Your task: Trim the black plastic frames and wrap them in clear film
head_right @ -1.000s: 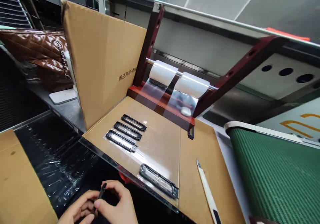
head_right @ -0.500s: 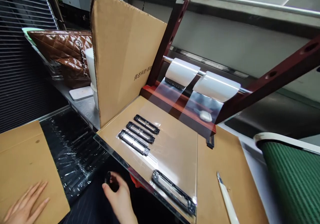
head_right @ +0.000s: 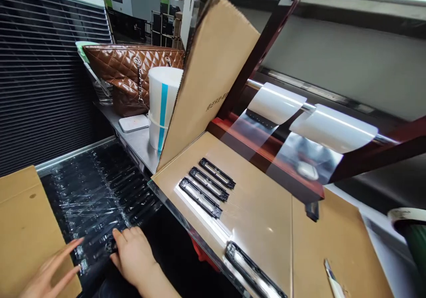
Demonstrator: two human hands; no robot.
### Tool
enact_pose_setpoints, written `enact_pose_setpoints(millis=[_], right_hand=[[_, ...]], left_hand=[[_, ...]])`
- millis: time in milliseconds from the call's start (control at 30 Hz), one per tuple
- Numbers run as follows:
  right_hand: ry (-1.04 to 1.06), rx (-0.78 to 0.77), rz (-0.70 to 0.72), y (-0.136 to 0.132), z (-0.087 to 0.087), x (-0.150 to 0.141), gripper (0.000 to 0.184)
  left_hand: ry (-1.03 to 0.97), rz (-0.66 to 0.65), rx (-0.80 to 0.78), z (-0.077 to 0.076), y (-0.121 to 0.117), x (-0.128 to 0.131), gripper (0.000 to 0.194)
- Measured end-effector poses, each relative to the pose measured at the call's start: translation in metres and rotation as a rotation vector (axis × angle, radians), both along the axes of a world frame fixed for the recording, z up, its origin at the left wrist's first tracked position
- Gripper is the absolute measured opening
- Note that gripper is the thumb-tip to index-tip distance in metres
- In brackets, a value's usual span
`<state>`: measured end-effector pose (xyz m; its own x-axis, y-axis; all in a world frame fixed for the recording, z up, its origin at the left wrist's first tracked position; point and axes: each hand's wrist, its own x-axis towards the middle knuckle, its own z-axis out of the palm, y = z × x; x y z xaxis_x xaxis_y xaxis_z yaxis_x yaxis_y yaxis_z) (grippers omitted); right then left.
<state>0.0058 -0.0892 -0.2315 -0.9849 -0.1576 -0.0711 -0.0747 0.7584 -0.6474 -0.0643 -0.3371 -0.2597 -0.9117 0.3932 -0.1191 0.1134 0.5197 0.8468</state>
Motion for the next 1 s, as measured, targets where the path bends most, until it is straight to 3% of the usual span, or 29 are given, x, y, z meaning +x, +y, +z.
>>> enact_pose_setpoints(millis=[133, 300, 500, 667, 767, 1000], right_hand=[[-0.033, 0.036, 0.013, -0.006, 0.01, -0.001, 0.096], [-0.054, 0.084, 0.08, -0.006, 0.024, 0.002, 0.1], [-0.109, 0.01, 0.042, 0.014, 0.053, 0.002, 0.086], [-0.18, -0.112, -0.198, 0.048, 0.069, 0.014, 0.079], [-0.159, -0.168, -0.361, 0.065, 0.053, 0.039, 0.069], [-0.157, -0.248, -0.606, 0.077, -0.026, 0.097, 0.062]], left_hand=[[-0.083, -0.134, 0.057, -0.007, 0.031, 0.0, 0.048], [-0.147, -0.31, 0.054, -0.007, 0.039, -0.005, 0.036], [-0.154, -0.407, 0.002, 0.013, 0.028, -0.028, 0.036], [-0.102, -0.362, -0.069, 0.02, 0.004, -0.072, 0.04], [-0.015, -0.273, -0.097, 0.02, -0.001, -0.117, 0.046], [0.28, 0.089, -0.122, 0.005, 0.026, -0.252, 0.043]])
